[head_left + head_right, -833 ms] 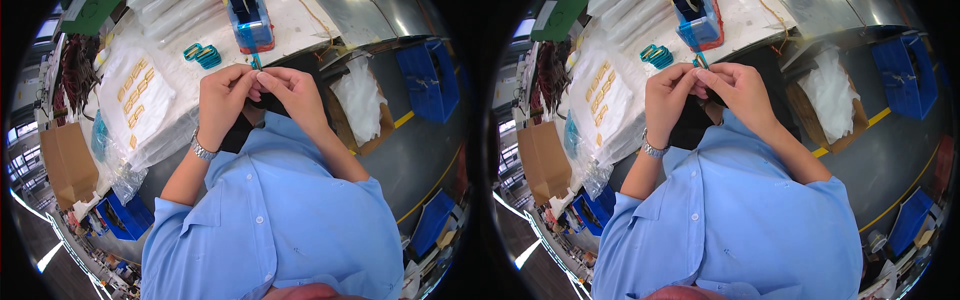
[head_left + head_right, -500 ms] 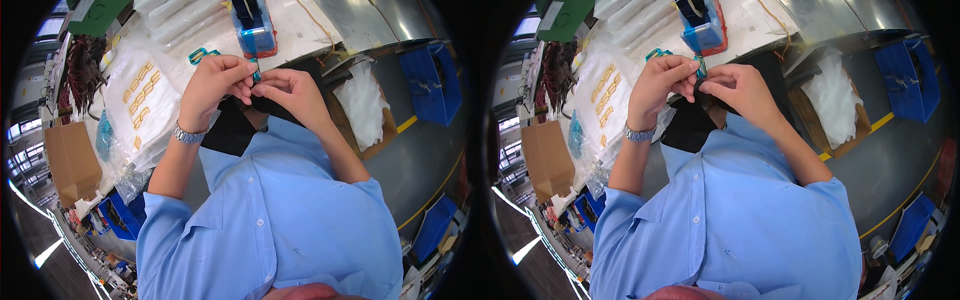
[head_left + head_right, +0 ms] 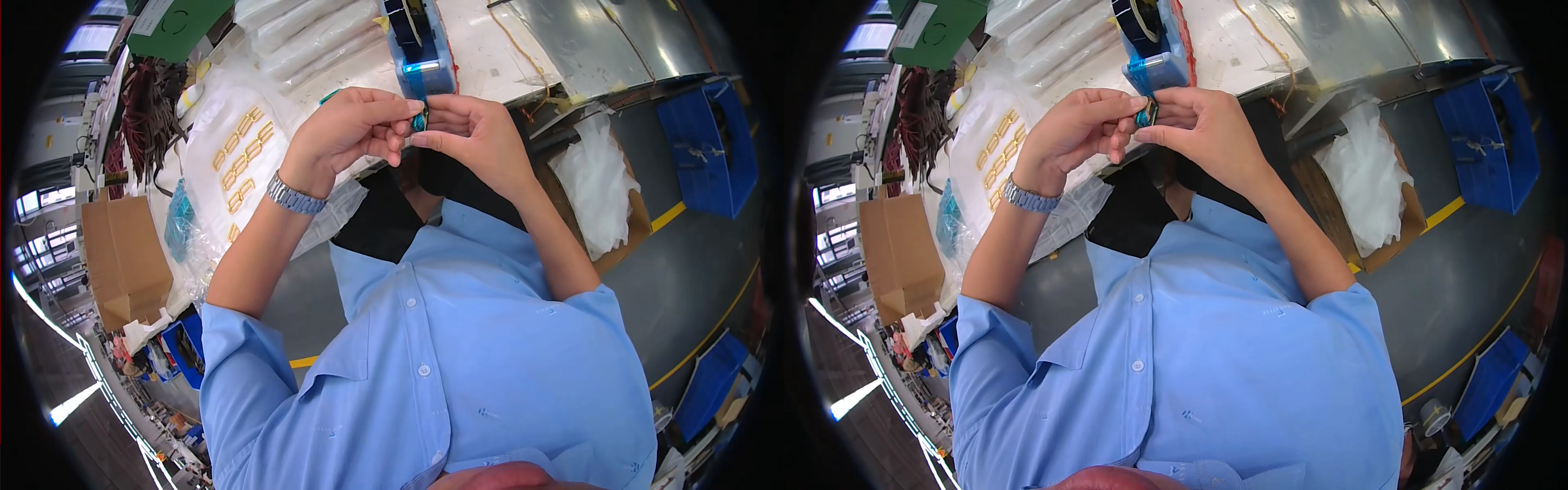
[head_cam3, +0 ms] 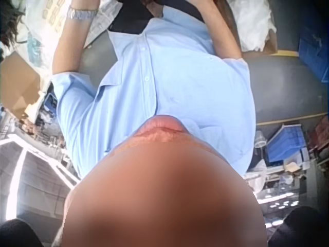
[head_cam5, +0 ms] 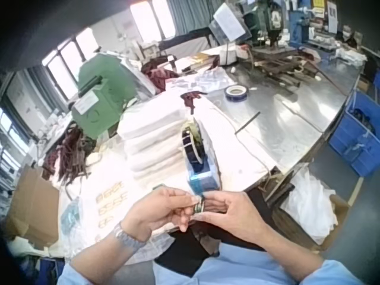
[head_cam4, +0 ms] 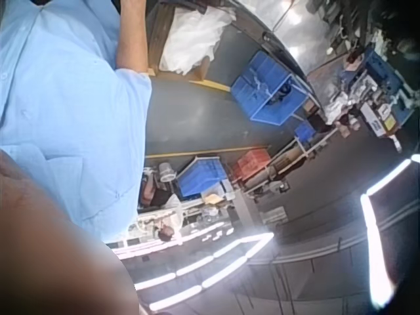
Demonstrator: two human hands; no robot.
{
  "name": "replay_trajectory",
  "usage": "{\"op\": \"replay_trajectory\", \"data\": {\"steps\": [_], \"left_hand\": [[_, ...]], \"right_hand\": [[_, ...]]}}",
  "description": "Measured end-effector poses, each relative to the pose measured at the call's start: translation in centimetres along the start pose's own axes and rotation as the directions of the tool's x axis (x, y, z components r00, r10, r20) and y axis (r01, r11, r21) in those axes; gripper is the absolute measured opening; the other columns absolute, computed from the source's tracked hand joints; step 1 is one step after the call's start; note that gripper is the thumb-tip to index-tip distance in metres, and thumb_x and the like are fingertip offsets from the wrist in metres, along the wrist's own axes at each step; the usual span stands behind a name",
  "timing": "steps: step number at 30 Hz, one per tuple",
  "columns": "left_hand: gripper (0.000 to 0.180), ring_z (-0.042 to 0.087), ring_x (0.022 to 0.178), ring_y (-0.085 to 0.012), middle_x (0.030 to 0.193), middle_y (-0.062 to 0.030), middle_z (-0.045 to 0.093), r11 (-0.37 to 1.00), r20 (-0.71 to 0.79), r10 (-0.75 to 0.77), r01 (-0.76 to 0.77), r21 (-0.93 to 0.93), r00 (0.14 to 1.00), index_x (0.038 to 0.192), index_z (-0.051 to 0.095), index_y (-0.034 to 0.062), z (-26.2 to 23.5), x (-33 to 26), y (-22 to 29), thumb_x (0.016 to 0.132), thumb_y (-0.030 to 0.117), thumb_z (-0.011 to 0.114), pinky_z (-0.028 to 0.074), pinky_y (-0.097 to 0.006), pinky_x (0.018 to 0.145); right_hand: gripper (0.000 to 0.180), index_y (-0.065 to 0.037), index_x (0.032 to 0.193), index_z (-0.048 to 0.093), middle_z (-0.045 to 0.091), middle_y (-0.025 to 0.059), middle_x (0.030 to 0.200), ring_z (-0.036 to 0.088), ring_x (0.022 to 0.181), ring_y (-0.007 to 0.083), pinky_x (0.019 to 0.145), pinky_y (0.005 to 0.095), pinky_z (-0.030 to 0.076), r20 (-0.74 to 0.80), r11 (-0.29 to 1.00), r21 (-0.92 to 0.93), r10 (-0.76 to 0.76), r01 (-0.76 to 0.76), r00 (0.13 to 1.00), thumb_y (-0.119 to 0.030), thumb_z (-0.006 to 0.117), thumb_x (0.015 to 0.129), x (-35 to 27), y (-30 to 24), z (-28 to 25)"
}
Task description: Wrapping metal buckles with blue protective tape at a workshop bench.
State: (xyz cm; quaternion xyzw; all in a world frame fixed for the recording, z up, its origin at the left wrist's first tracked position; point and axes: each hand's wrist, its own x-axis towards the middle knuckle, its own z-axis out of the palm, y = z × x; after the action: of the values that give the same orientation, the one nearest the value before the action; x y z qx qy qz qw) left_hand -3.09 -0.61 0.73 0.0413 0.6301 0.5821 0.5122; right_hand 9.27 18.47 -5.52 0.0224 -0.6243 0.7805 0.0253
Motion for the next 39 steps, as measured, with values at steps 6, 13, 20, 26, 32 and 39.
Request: {"op": "replay_trajectory", "data": {"steps": [6,13,20,26,32,39], "left_hand": [[0.025,0.067,0.060,-0.0106,0.072,-0.0022,0.066,0.892,-0.205,0.349,-0.257,0.372,0.914,0.092,0.072,-0.0012,2.2,-1.5,-0.5,0.102,0.021,0.076,0.057,-0.024,0.054],[0.015,0.075,0.085,-0.0125,0.098,-0.0053,0.074,0.422,-0.161,0.869,-0.531,0.735,0.467,0.112,0.073,-0.0026,5.6,-2.2,-6.5,0.097,-0.001,0.075,0.061,-0.026,0.069],[0.011,0.076,0.074,-0.0168,0.088,-0.0101,0.075,0.220,-0.138,0.970,-0.481,0.849,0.201,0.103,0.075,-0.0026,5.9,0.4,-8.2,0.093,-0.005,0.077,0.060,-0.028,0.069],[0.011,0.076,0.073,-0.0189,0.087,-0.0106,0.077,0.115,-0.061,0.989,-0.457,0.882,0.131,0.098,0.075,-0.0015,5.7,0.6,-7.4,0.089,-0.003,0.080,0.058,-0.030,0.068],[0.013,0.074,0.069,-0.0221,0.083,-0.0105,0.076,0.136,-0.094,0.989,-0.466,0.874,0.114,0.098,0.075,0.0020,5.6,1.4,-7.3,0.087,-0.002,0.079,0.056,-0.033,0.063],[0.007,0.074,0.068,-0.0204,0.081,-0.0107,0.074,0.327,-0.201,0.932,-0.460,0.826,0.301,0.094,0.076,0.0000,6.7,1.7,-9.6,0.088,0.001,0.079,0.056,-0.032,0.061]], "right_hand": [[0.035,0.006,0.124,0.074,0.081,0.0104,0.107,0.077,0.100,0.0139,0.091,0.0277,0.060,-0.051,0.999,-0.045,0.000,-0.002,0.999,-0.011,0.082,0.094,0.2,-1.0,0.2],[0.036,0.009,0.125,0.074,0.081,0.0108,0.108,0.076,0.097,0.0123,0.091,0.0249,0.059,-0.024,0.994,-0.045,0.096,-0.097,0.995,-0.013,0.081,0.098,0.4,-1.2,0.0],[0.034,0.008,0.119,0.076,0.081,0.0101,0.103,0.075,0.091,0.0118,0.087,0.0244,0.060,-0.071,0.989,0.028,0.145,-0.143,0.987,-0.018,0.081,0.098,0.6,-2.0,0.5],[0.035,0.008,0.123,0.075,0.080,0.0096,0.107,0.075,0.095,0.0120,0.089,0.0247,0.059,-0.062,0.986,-0.044,0.160,-0.163,0.985,-0.017,0.080,0.100,0.9,-2.0,0.5],[0.036,0.008,0.118,0.077,0.082,0.0110,0.100,0.076,0.092,0.0114,0.082,0.0238,0.059,-0.172,0.997,0.070,-0.008,0.020,0.985,-0.022,0.082,0.098,1.2,-0.8,1.3],[0.035,0.009,0.111,0.079,0.080,0.0075,0.093,0.072,0.082,0.0076,0.076,0.0238,0.059,-0.191,0.980,0.108,0.184,-0.165,0.964,-0.025,0.078,0.102,-0.6,1.9,0.4]]}}
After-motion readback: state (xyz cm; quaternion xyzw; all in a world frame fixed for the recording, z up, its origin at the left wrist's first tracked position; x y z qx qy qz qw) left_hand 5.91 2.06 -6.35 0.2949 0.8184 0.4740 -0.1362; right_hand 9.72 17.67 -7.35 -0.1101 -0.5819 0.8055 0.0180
